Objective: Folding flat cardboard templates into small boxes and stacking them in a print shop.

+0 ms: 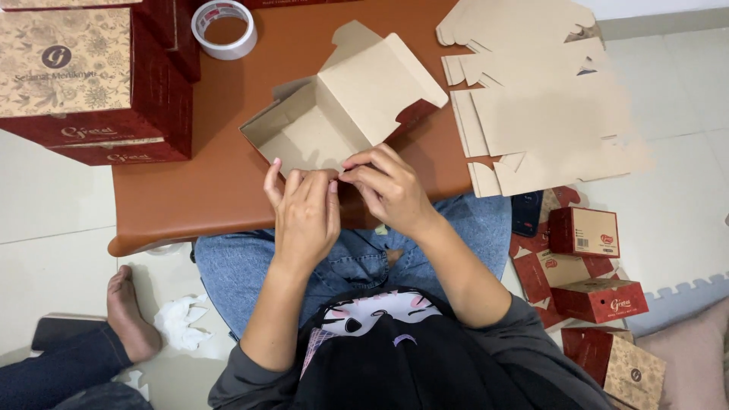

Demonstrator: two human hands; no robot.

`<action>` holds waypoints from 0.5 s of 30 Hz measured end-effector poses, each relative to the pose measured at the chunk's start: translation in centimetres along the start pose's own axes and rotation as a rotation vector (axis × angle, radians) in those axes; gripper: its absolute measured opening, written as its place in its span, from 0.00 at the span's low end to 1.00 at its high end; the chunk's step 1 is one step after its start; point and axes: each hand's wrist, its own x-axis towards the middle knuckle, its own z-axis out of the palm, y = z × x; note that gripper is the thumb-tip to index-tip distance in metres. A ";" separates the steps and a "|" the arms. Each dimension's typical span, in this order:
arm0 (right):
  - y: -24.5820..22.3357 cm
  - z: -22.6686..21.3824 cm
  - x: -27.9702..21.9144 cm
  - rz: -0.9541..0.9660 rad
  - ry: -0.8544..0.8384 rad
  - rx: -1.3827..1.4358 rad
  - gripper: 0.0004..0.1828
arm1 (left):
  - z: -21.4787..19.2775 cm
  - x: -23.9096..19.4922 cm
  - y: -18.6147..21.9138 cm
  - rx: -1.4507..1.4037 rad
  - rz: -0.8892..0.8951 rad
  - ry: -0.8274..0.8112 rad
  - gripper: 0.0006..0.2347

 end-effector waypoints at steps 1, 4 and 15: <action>-0.1 -0.2 0.1 -0.002 0.003 -0.002 0.05 | 0.2 -0.1 0.0 0.000 0.004 0.002 0.05; -0.1 -1.1 0.1 0.018 0.016 -0.017 0.05 | 0.4 -0.2 0.2 -0.088 -0.008 -0.004 0.05; -3.3 -4.2 -2.1 0.299 -0.212 -0.153 0.23 | -3.3 0.7 -2.6 0.239 0.205 -0.130 0.13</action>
